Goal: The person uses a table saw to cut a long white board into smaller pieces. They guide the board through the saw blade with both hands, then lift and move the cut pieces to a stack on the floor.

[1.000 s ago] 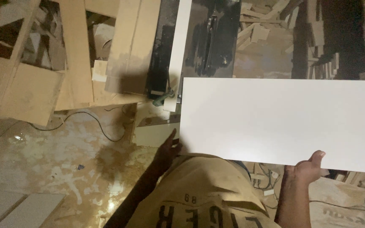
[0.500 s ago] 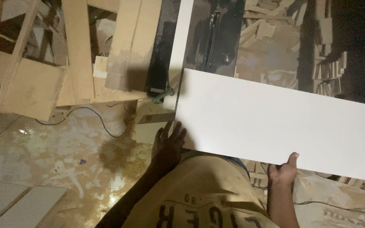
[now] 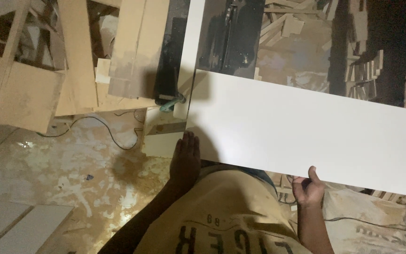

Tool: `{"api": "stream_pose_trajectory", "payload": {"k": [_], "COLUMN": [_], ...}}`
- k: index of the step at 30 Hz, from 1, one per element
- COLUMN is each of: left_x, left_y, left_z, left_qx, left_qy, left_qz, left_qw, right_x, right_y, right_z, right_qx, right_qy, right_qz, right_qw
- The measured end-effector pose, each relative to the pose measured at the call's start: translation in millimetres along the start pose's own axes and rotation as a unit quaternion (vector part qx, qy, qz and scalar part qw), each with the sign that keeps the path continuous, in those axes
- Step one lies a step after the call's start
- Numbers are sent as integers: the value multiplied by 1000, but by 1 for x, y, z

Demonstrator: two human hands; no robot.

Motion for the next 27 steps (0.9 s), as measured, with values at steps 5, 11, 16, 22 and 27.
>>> {"api": "stream_pose_trajectory", "payload": {"k": [5,11,16,22,27], "left_x": [8,14,19,30,41], "left_y": [-2,8,2,1,-4], "left_z": [-6,-6,-8,-2,0], "left_qx": [48,49,36,32,20], "left_qy": [-37,-44,-53,-56,-49], "left_qz": [-42,11,13,33,151], "left_qw": [997,998,998,997,987], "right_x": [165,79,83,88,87], "right_y": [-177,-59,-55,-64,-49], "right_z": [-4,3,10,13,14], "right_qx": [-56,-89,-114,-138,-140], "right_qy": [7,19,20,28,37], "right_qz": [31,46,51,41,34], "right_qw": [998,995,992,989,989]}}
Point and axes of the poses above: each hand's wrist, its own x-axis towards the middle knuckle, its own y-axis out of the palm, z = x × y, the point moved 4 cm from there along x, towards the middle knuckle, and after that the axes turned 2 degrees about x, right-handed, at the moved point
